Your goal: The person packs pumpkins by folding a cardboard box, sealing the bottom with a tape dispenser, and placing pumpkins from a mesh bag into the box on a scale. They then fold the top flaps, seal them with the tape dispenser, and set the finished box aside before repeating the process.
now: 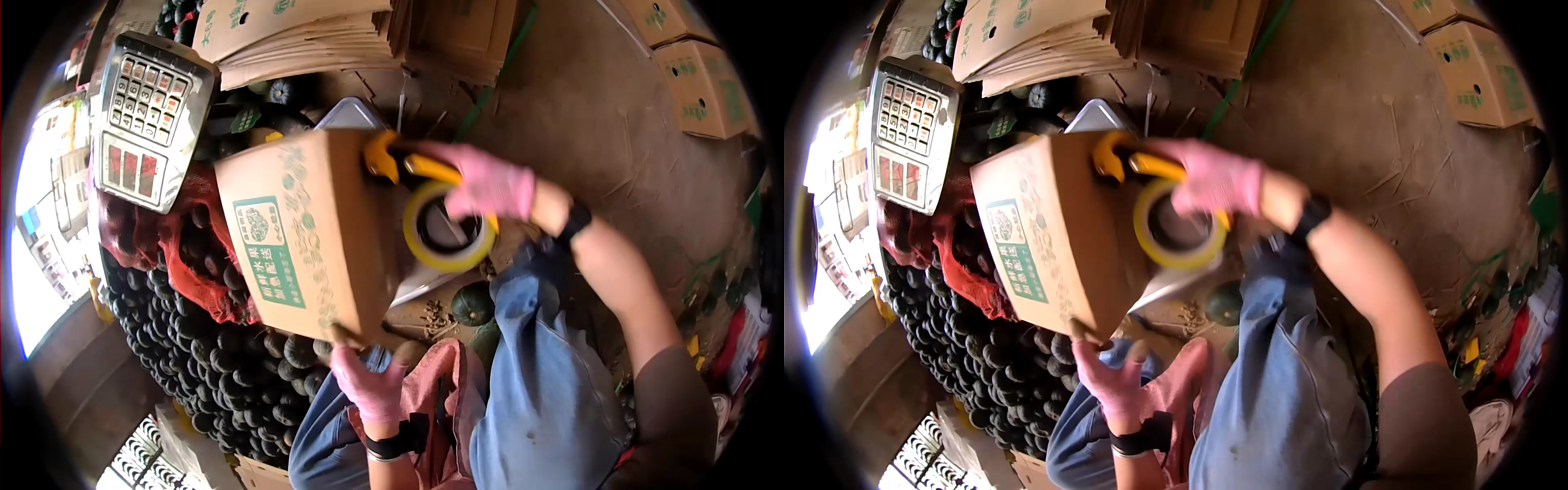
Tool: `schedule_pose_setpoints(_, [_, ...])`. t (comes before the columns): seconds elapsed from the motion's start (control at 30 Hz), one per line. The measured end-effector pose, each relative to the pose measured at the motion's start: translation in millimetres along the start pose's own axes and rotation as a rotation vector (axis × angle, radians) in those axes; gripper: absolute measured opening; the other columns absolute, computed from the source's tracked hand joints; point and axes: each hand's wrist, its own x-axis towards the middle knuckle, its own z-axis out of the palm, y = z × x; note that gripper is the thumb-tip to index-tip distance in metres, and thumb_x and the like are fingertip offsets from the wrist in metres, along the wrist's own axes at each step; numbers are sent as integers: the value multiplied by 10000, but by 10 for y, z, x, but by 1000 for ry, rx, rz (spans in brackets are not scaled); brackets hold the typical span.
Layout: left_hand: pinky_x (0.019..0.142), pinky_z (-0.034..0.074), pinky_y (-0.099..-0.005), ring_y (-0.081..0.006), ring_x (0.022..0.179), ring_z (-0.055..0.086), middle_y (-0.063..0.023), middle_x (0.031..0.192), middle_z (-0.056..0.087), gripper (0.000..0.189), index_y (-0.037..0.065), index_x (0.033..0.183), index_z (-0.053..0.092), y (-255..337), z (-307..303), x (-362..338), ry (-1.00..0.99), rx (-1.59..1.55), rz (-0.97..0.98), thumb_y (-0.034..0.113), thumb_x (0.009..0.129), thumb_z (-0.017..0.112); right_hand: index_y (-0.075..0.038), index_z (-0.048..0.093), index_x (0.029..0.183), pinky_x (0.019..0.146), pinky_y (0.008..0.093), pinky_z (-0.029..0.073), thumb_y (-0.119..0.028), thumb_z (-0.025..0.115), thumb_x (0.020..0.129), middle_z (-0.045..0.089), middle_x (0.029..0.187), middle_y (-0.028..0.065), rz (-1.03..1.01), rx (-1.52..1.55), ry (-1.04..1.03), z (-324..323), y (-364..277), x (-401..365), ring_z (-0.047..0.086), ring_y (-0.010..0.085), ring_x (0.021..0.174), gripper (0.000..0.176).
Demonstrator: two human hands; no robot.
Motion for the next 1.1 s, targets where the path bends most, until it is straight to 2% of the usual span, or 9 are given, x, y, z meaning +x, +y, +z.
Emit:
schedule_pose_setpoints(0.1, [1045,363,-649,-505,1338,373,-269,1447,410,929,172,1351,639,-163,-320,530,193,434,324,852,719,637,-108,424,1544,636,273,497,85,613,676,621,905,15,88,-144,-151,-310,-323,663,554,108,726,909])
schedule_pose_setpoints(0.23, [1109,255,-716,-584,1420,245,-335,1550,278,1188,187,1430,569,-526,-202,958,134,482,464,1039,662,262,-200,413,1557,554,345,511,42,638,677,638,910,103,161,-271,-235,-242,-414,980,612,216,716,940])
schedule_pose_setpoints(0.37, [1088,301,-695,-565,1377,319,-334,1554,269,1218,218,1467,540,45,42,914,252,415,208,1054,604,344,-134,448,1527,861,316,547,-9,642,677,695,1178,136,103,-460,-344,24,-18,29,661,204,1022,881])
schedule_pose_setpoints(0.4, [1078,330,-676,-552,1354,352,-330,1554,272,1169,224,1484,518,114,118,931,307,422,205,995,607,503,-175,487,1507,960,320,529,-36,654,672,688,1248,136,83,-490,-337,39,106,-321,668,221,1114,862])
schedule_pose_setpoints(0.5, [1135,318,-600,-474,1433,300,-300,1577,274,973,246,1504,483,869,272,942,282,330,-101,545,662,866,-206,470,1515,1032,333,504,-57,685,712,681,1289,104,2,-378,-44,198,211,-658,660,236,1166,844])
schedule_pose_setpoints(0.73, [1089,374,-550,-430,1360,427,-234,1506,444,901,141,1456,517,201,-184,914,43,342,632,758,810,635,-77,472,1500,652,275,547,102,581,677,645,977,56,-104,5,13,-382,-231,351,625,143,776,849])
schedule_pose_setpoints(0.8, [1111,281,-666,-513,1423,339,-290,1567,342,754,201,1526,394,-157,-122,1351,66,516,677,706,966,407,-52,510,1460,787,238,485,56,590,657,608,1012,-24,-10,-6,-4,-509,-263,580,547,102,847,815])
schedule_pose_setpoints(0.93, [1118,168,-749,-588,1462,210,-338,1601,231,642,262,1562,367,-16,21,1656,132,500,647,521,986,483,-71,514,1463,696,267,497,57,604,679,606,913,1,36,-165,-39,-359,-378,395,533,57,759,799])
schedule_pose_setpoints(1.1, [1083,179,-781,-595,1458,192,-338,1607,209,711,259,1571,369,473,179,1593,146,571,408,510,935,563,-179,526,1477,1150,355,409,-2,641,657,623,1395,112,38,-395,-201,341,53,-424,570,252,1316,847])
